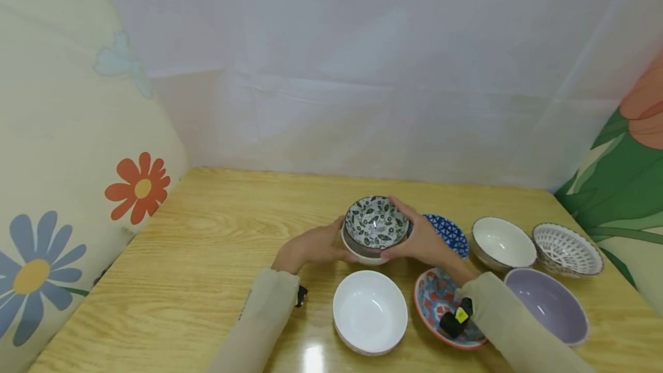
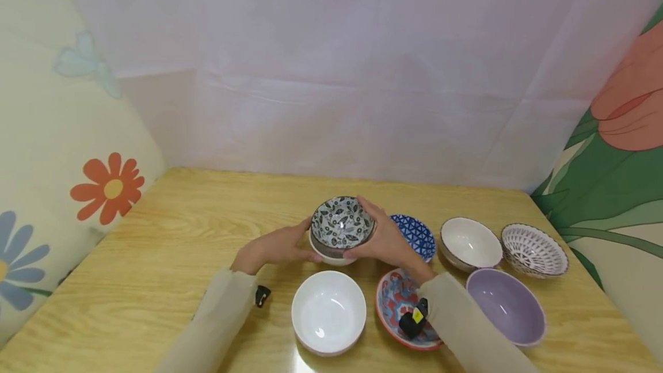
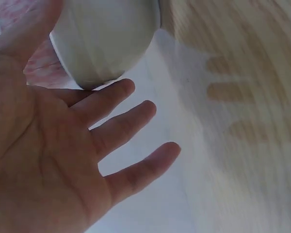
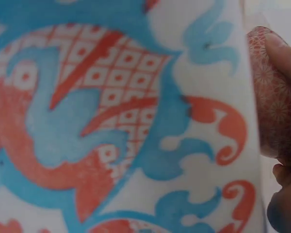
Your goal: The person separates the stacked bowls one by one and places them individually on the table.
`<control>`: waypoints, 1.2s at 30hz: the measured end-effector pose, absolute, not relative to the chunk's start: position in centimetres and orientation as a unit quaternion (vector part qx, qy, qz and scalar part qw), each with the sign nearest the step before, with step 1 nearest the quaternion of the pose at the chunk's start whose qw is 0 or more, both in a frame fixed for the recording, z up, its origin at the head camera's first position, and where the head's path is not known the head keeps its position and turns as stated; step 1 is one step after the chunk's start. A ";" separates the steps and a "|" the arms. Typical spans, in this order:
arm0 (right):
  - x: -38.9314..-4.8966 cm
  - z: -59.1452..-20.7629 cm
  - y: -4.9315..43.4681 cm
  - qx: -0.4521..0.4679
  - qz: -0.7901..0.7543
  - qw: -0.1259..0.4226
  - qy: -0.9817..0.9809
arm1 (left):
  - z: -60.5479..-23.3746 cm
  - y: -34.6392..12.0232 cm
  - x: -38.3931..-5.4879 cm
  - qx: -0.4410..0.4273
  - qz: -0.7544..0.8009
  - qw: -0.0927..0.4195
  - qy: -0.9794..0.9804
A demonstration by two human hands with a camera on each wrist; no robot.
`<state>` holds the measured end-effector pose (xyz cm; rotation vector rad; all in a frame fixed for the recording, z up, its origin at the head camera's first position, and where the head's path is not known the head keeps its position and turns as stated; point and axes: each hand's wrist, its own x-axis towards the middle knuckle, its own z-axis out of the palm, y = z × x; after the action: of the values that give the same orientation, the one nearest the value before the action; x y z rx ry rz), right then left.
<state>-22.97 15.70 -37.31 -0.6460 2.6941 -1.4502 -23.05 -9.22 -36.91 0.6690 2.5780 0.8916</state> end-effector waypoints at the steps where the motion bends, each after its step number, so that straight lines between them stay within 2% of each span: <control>1: -22.9 -37.1 15.9 -0.203 -0.467 0.009 0.860 | -37.0 -9.2 -23.1 0.233 0.310 0.167 0.906; 7: -22.4 -35.4 17.1 -0.180 -0.485 0.021 0.856 | -37.4 -9.1 -23.1 0.227 0.300 0.164 0.912; 12: -21.3 -33.8 18.6 -0.167 -0.472 -0.014 0.865 | -37.5 -9.4 -23.2 0.228 0.298 0.151 0.915; 22: -17.0 -32.0 24.0 -0.089 -0.440 -0.046 0.893 | -37.6 -9.9 -23.0 0.223 0.303 0.175 0.910; 36: -12.0 -33.7 33.0 -0.014 -0.435 -0.121 0.892 | -37.3 -9.3 -23.1 0.216 0.303 0.176 0.911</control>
<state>-11.98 33.02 -33.66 -0.0482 3.0428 -1.4818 -23.11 -9.27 -37.29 0.6110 2.5805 0.8581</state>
